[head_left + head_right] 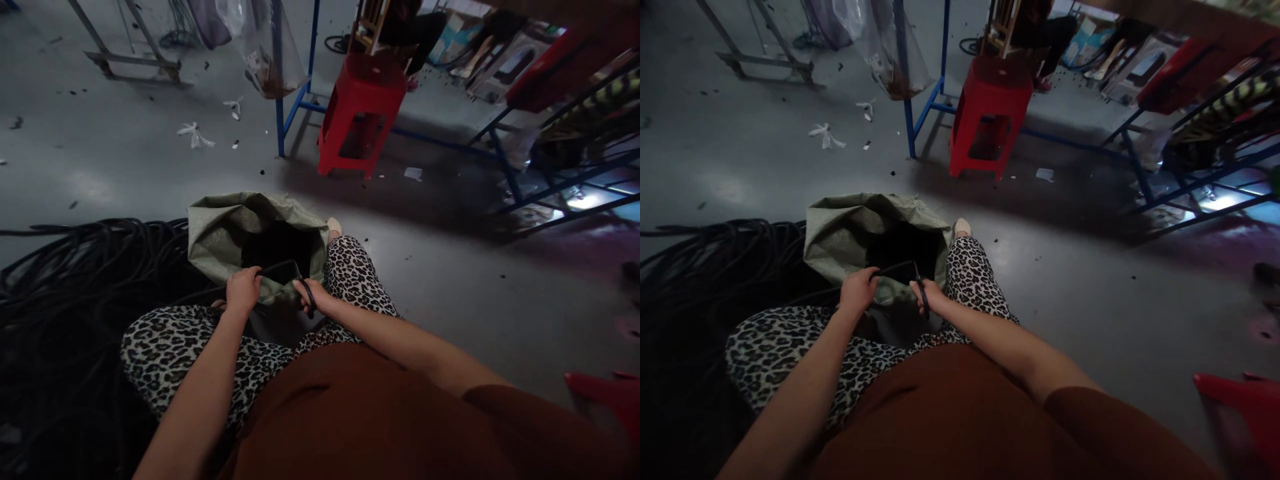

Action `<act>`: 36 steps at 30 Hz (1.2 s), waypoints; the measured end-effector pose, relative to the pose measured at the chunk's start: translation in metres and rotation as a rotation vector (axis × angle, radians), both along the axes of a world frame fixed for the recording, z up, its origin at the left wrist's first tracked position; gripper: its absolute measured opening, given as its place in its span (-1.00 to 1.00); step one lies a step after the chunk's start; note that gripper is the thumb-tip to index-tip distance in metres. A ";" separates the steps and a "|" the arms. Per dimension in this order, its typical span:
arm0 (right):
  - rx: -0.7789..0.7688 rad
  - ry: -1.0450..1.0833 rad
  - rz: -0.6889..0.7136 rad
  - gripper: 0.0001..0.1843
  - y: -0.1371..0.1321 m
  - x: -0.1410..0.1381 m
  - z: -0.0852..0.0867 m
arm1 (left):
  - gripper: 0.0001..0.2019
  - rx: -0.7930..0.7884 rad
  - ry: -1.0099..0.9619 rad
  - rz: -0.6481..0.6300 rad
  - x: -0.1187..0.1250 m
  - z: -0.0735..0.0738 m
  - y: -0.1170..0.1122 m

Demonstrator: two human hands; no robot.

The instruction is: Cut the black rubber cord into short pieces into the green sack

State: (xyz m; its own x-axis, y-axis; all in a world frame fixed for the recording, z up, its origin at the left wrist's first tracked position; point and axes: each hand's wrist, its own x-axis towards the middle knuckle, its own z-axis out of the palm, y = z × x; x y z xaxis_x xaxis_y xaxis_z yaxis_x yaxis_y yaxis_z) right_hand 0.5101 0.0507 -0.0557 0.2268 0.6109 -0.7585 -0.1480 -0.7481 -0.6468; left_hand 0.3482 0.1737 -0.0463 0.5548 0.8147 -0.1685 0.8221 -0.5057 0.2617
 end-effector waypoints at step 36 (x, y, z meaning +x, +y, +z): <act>0.056 0.020 0.047 -0.70 0.004 0.002 -0.001 | -0.69 -0.052 -0.119 -0.073 0.004 -0.010 -0.004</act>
State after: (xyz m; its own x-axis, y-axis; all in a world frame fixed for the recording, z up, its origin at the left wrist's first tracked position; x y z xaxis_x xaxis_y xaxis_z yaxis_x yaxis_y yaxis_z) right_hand 0.5121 0.0551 -0.0566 0.1819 0.6623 -0.7268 -0.1268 -0.7172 -0.6852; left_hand 0.3520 0.1694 -0.0562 0.6310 0.7633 -0.1388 0.7452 -0.5465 0.3821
